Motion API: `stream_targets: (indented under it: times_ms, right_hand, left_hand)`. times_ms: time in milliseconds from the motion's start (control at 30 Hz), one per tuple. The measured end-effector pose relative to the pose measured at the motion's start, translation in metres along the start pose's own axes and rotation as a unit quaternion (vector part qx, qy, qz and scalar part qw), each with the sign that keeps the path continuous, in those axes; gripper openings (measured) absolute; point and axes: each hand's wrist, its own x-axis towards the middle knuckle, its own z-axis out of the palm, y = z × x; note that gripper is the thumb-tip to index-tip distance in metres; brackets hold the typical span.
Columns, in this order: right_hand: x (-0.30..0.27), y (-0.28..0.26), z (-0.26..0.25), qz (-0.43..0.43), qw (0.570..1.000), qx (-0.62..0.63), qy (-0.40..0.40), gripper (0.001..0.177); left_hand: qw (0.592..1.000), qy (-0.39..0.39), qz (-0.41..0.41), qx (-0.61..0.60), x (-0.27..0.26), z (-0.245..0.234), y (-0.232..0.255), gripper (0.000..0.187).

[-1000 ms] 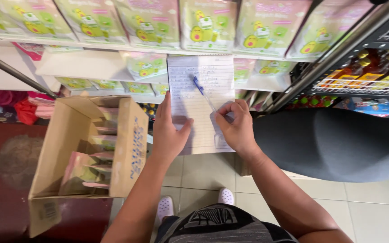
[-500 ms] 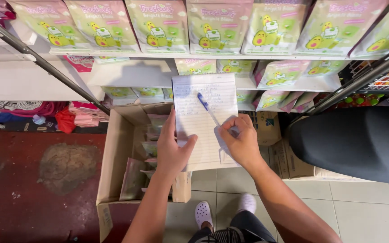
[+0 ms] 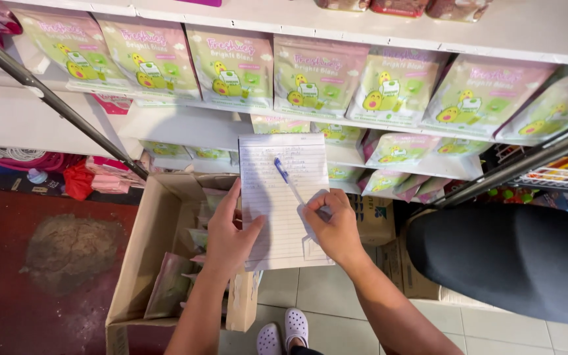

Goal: The person writes on a notepad, then places it on a shelf. They then take packets of avocado milk from a cardboard box and place them on the shelf, arranging them neatly.

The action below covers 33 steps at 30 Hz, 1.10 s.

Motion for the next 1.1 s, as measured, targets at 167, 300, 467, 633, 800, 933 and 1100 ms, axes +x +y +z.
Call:
stream_targets:
  times_ms: [167, 300, 467, 633, 800, 933, 1100]
  right_hand:
    - [0.015, 0.005, 0.007, 0.026, 0.999, 0.031, -0.012, 0.015]
    - [0.025, 0.015, 0.017, 0.032, 0.999, 0.026, -0.017, 0.014]
    - [0.029, 0.026, 0.031, 0.013, 1.000, 0.001, 0.002, 0.013]
    - [0.019, 0.016, 0.057, 0.059, 0.998, -0.020, 0.022, 0.013]
    - [0.001, -0.001, 0.100, 0.034, 0.996, -0.058, 0.063, 0.013]
    - [-0.012, -0.023, 0.145, 0.026, 0.994, -0.068, 0.085, 0.016]
    - [-0.022, -0.064, 0.194, 0.034, 0.994, -0.065, 0.086, 0.016]
  left_hand:
    - [0.999, 0.013, 0.018, -0.029, 0.015, 0.003, -0.015, 0.082]
    - [0.999, 0.015, -0.022, -0.026, 0.029, 0.002, -0.032, 0.080]
    - [1.000, 0.007, 0.006, -0.011, 0.045, -0.006, -0.043, 0.076]
    - [0.999, -0.037, -0.017, -0.016, 0.054, -0.029, -0.056, 0.075]
    - [0.993, -0.080, 0.038, -0.074, 0.067, -0.075, -0.087, 0.065]
    - [0.993, -0.099, 0.032, -0.055, 0.074, -0.123, -0.102, 0.064]
    - [0.989, -0.088, 0.075, -0.089, 0.070, -0.177, -0.122, 0.067]
